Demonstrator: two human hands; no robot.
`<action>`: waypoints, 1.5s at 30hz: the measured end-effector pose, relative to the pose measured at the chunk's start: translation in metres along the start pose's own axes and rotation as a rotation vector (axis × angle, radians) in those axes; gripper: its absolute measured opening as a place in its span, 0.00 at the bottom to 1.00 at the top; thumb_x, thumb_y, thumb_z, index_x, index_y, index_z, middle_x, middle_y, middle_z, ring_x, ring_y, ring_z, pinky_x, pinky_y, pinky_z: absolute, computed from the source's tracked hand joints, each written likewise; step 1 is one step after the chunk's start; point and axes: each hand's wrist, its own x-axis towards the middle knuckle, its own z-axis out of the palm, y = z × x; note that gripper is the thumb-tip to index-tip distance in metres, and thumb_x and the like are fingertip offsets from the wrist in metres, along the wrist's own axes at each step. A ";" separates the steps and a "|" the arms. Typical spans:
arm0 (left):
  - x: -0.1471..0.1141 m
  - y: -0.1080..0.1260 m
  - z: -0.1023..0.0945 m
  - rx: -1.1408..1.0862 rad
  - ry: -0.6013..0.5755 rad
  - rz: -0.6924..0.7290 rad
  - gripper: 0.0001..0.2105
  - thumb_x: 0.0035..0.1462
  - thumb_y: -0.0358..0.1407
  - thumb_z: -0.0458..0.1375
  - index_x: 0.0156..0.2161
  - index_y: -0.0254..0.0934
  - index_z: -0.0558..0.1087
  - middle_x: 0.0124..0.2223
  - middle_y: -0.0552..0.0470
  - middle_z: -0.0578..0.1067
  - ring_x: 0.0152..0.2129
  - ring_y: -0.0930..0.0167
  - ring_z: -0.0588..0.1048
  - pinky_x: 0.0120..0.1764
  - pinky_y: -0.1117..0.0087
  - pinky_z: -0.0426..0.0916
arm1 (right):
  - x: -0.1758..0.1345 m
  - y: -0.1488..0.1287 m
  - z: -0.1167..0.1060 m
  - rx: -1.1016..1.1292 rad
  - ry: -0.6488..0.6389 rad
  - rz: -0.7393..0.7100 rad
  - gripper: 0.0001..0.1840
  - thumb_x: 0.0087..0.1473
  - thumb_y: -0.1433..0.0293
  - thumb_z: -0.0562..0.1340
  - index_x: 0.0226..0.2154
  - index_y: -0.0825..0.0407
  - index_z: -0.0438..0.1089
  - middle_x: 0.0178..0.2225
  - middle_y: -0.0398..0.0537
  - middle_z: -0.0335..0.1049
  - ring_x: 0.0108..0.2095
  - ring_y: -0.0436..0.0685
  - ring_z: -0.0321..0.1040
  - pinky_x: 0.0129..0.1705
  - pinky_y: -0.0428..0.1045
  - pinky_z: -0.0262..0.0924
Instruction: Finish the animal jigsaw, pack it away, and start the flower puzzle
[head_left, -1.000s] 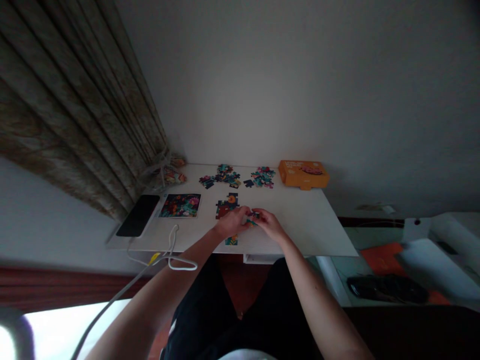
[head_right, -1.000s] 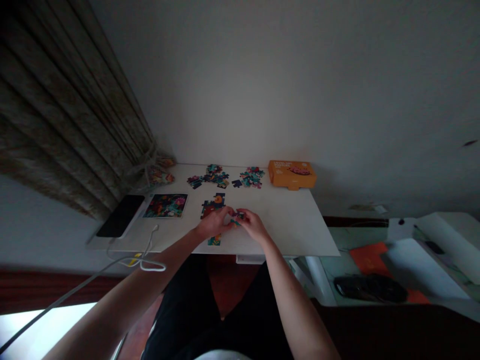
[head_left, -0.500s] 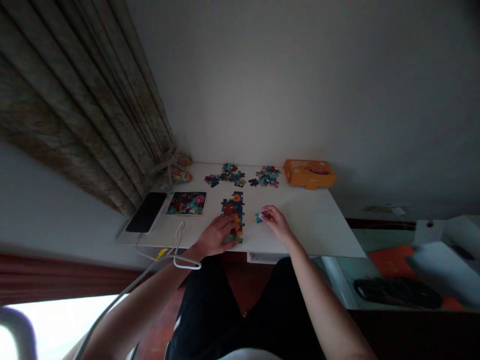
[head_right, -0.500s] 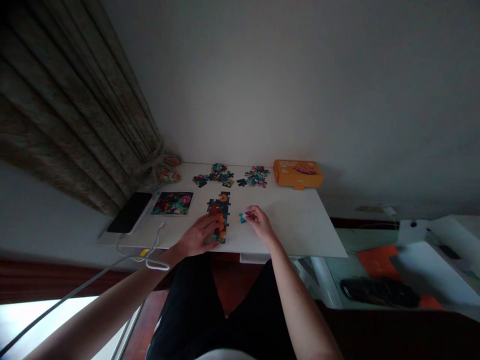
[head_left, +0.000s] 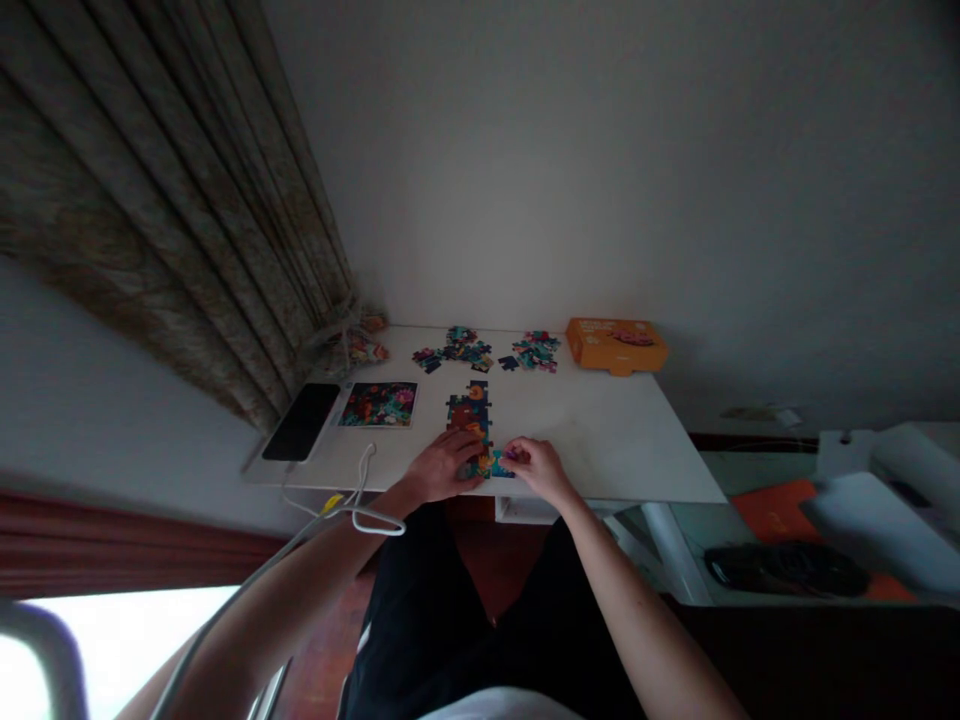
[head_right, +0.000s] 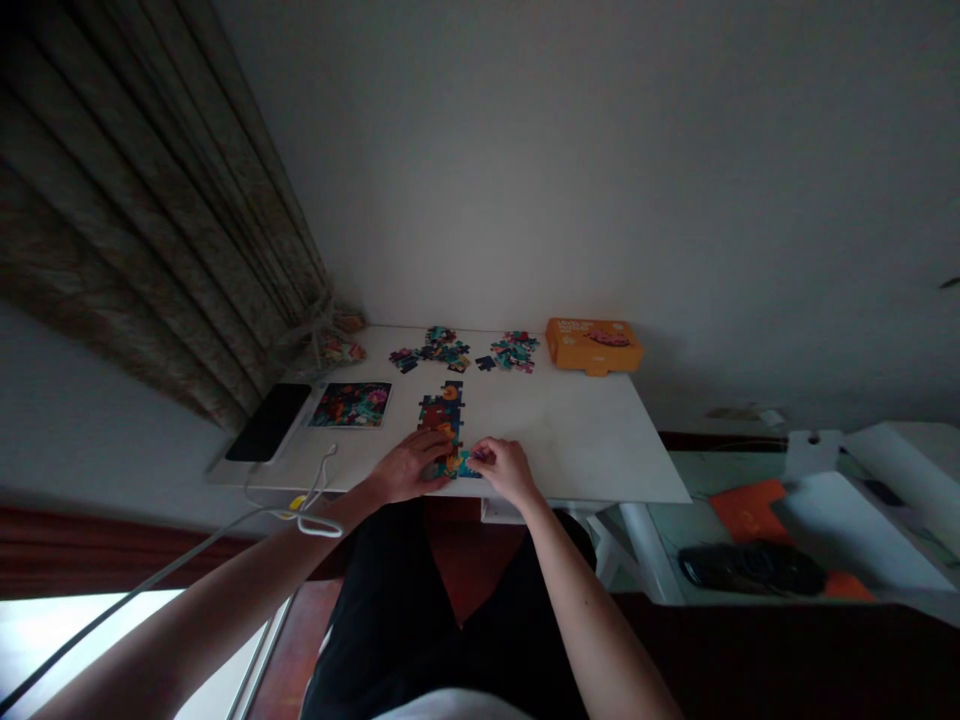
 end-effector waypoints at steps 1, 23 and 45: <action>0.000 0.000 0.000 0.001 0.003 0.005 0.22 0.60 0.45 0.64 0.56 0.38 0.75 0.58 0.42 0.76 0.58 0.59 0.73 0.65 0.53 0.63 | 0.000 -0.003 0.000 -0.040 0.002 -0.026 0.10 0.55 0.60 0.70 0.33 0.48 0.77 0.29 0.45 0.78 0.29 0.55 0.73 0.34 0.48 0.65; 0.000 0.003 -0.001 -0.003 0.018 0.020 0.21 0.60 0.42 0.63 0.56 0.38 0.74 0.58 0.41 0.76 0.56 0.59 0.74 0.60 0.55 0.69 | -0.003 -0.013 0.000 -0.324 0.017 -0.164 0.05 0.55 0.70 0.73 0.33 0.46 0.78 0.37 0.42 0.78 0.40 0.56 0.76 0.45 0.51 0.59; -0.002 0.005 -0.006 -0.034 -0.037 0.192 0.15 0.70 0.38 0.53 0.57 0.43 0.75 0.57 0.47 0.79 0.56 0.65 0.75 0.61 0.57 0.68 | -0.004 -0.013 -0.001 -0.108 0.061 -0.092 0.10 0.63 0.61 0.64 0.34 0.47 0.77 0.33 0.48 0.80 0.33 0.58 0.76 0.38 0.50 0.67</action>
